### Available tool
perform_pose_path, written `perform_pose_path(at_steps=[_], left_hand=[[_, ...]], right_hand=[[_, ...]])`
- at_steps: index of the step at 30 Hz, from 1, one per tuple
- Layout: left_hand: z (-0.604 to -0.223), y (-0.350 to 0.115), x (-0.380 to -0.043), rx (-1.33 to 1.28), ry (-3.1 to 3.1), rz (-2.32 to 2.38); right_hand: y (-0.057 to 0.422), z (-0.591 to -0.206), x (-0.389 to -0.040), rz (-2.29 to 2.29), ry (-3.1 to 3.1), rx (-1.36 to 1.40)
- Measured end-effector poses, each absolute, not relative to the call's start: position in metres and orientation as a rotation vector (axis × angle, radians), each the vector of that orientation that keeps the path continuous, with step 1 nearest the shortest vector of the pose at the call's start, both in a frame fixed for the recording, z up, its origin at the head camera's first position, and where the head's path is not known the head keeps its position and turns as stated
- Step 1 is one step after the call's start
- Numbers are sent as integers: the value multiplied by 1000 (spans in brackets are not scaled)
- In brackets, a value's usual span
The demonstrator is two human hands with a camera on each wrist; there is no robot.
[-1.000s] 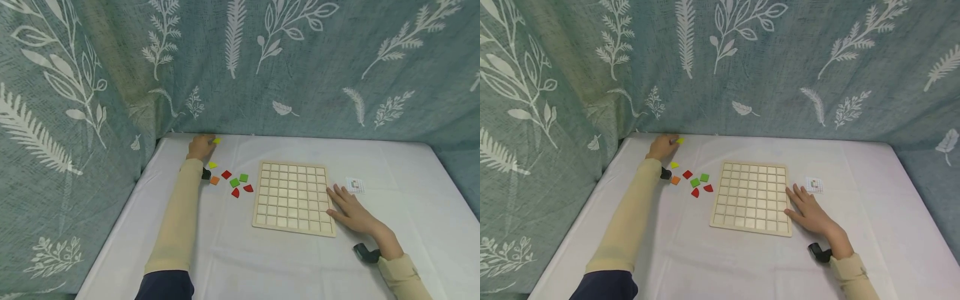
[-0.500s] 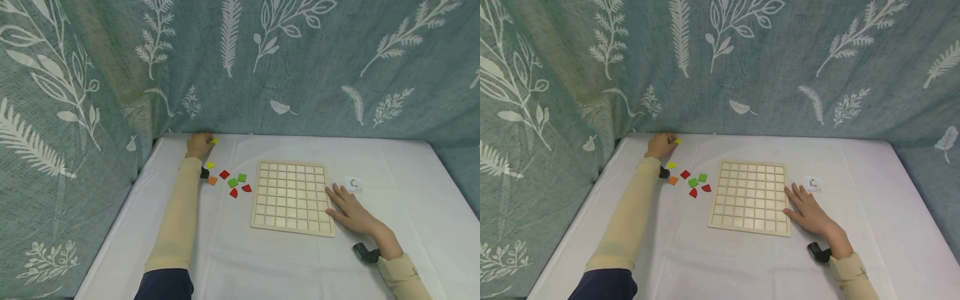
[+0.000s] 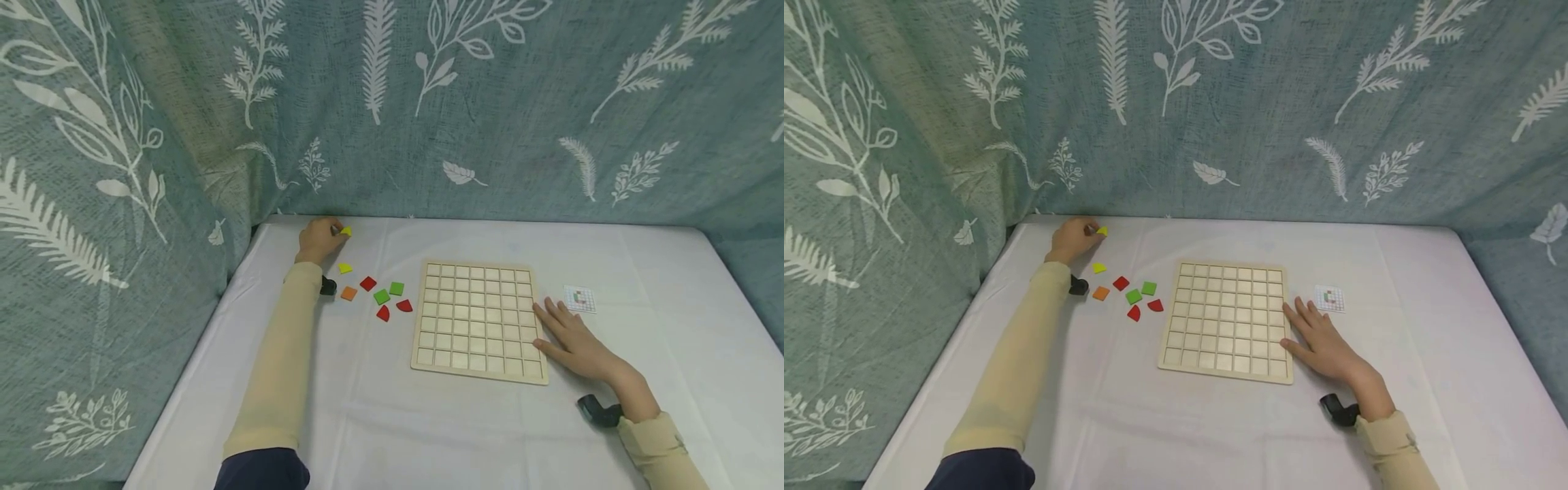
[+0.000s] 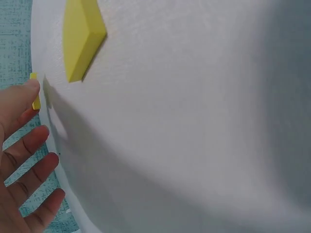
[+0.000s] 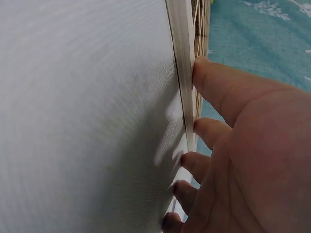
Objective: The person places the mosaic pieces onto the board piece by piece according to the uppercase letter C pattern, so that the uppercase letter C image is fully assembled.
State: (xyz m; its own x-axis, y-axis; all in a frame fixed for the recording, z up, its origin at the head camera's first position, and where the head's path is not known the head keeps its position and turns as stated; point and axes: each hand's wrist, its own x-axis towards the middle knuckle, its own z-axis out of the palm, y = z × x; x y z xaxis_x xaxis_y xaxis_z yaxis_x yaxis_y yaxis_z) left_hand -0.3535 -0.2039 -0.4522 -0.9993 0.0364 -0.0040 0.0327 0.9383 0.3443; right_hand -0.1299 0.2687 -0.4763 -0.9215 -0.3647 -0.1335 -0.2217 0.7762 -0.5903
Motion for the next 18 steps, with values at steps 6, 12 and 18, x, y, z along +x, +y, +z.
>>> perform_pose_path(at_steps=[6, 12, 18], left_hand=[[-447, -202, -349, 76, 3095, 583], [-442, -197, -341, 158, 3105, 593], [-439, -193, -334, 214, 3125, 636]], right_hand=[[270, -475, -129, -869, 2730, -455], [270, -475, -127, -892, 2723, -461], [269, -476, -128, -884, 2726, -477]])
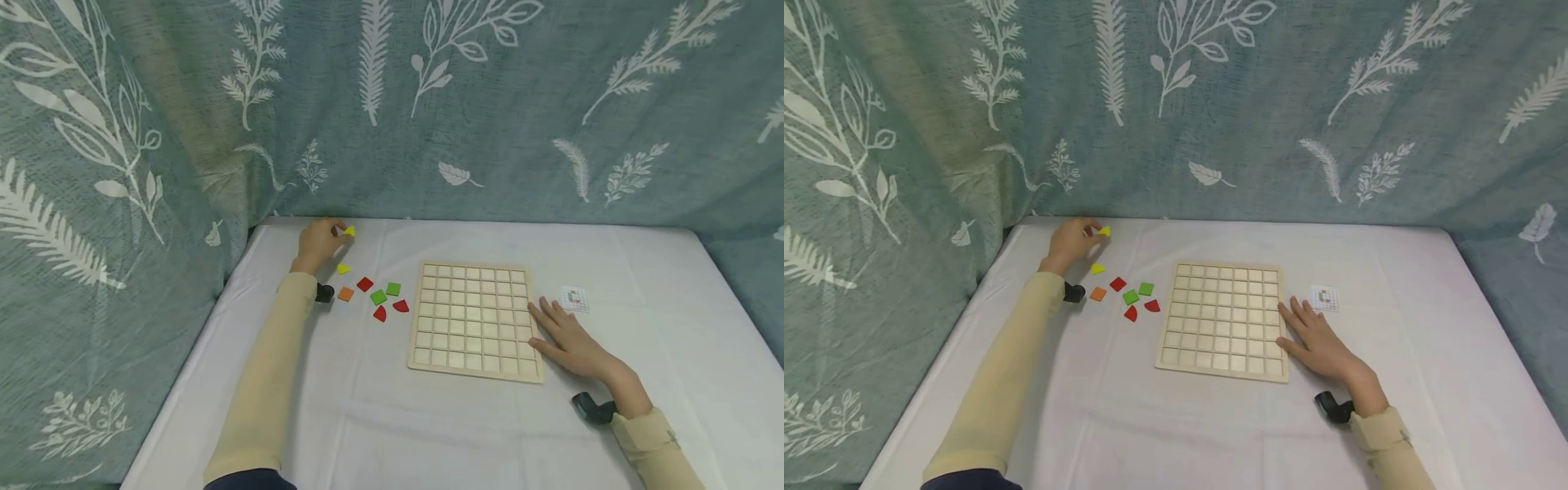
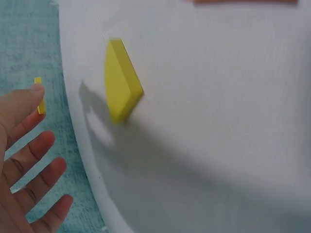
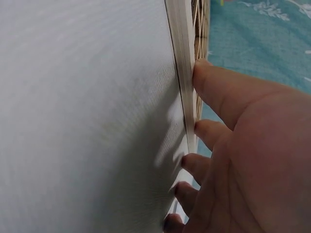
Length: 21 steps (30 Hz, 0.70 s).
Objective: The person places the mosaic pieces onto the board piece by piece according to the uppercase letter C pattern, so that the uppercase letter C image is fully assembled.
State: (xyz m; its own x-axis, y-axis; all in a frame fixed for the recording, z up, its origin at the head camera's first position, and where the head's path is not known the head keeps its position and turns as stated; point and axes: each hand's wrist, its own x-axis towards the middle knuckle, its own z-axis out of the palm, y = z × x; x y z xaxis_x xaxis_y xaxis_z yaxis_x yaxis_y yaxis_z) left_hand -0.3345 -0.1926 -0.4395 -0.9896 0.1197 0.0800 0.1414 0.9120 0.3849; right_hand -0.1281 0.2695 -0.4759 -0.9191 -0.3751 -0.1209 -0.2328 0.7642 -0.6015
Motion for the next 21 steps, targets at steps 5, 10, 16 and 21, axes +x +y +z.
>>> perform_pose_path(at_steps=[5, 10, 16, 21], left_hand=[[-435, -190, -327, -207, -2986, -647], [-430, -181, -318, -251, -2940, -681], [-431, -165, -310, -275, -2923, -739], [-429, -149, -302, -313, -2925, -764]], right_hand=[[266, -476, -134, -833, 2736, -474], [267, -478, -137, -819, 2750, -479], [269, -477, -135, -838, 2746, -473], [271, -479, -132, -872, 2728, -477]])
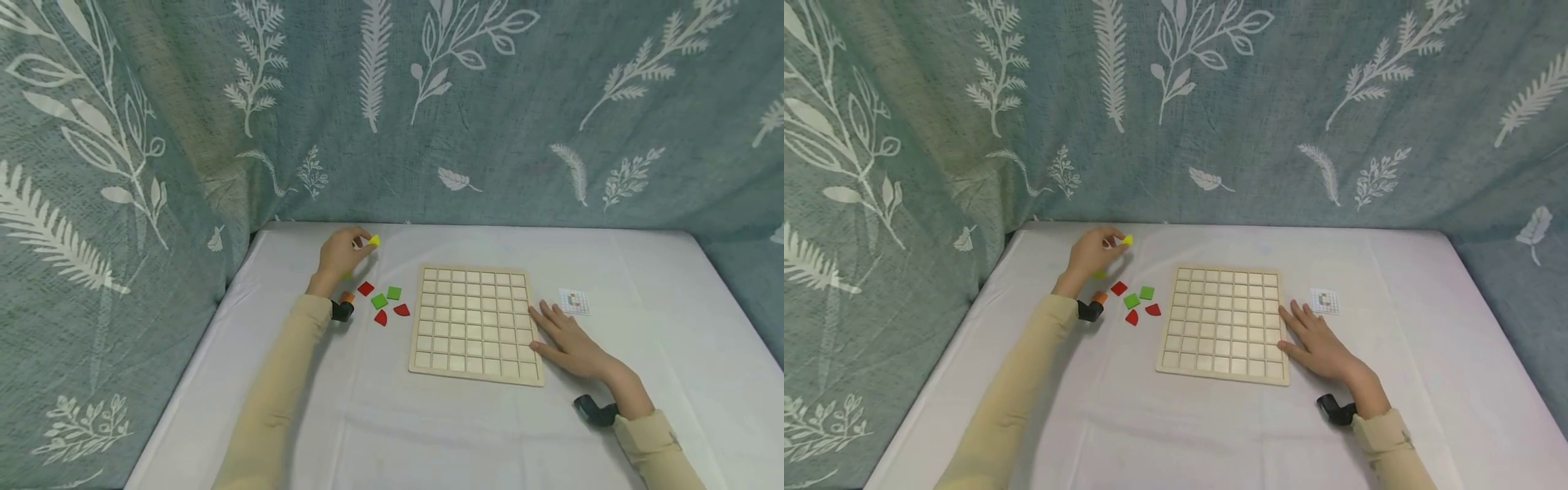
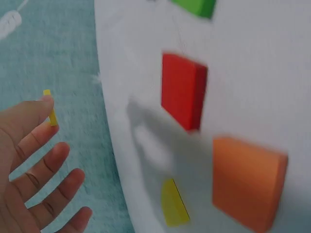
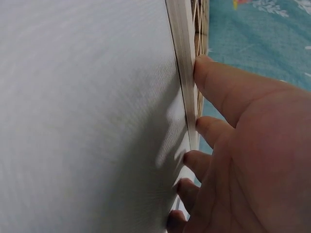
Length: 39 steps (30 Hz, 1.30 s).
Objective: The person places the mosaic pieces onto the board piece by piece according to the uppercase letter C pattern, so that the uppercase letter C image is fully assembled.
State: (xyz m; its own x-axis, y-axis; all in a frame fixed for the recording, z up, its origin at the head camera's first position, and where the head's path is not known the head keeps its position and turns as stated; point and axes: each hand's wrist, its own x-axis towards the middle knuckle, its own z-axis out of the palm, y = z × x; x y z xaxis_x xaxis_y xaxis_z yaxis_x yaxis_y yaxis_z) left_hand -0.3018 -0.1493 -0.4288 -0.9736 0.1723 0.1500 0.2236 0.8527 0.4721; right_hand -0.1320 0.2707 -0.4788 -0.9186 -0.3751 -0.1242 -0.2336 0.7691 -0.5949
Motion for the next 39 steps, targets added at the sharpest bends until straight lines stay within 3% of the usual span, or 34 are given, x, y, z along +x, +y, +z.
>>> perform_pose_path(at_steps=[39], left_hand=[[-435, -61, -248, -566, -2901, -717]], right_hand=[[271, -481, -132, -865, 2734, -486]])
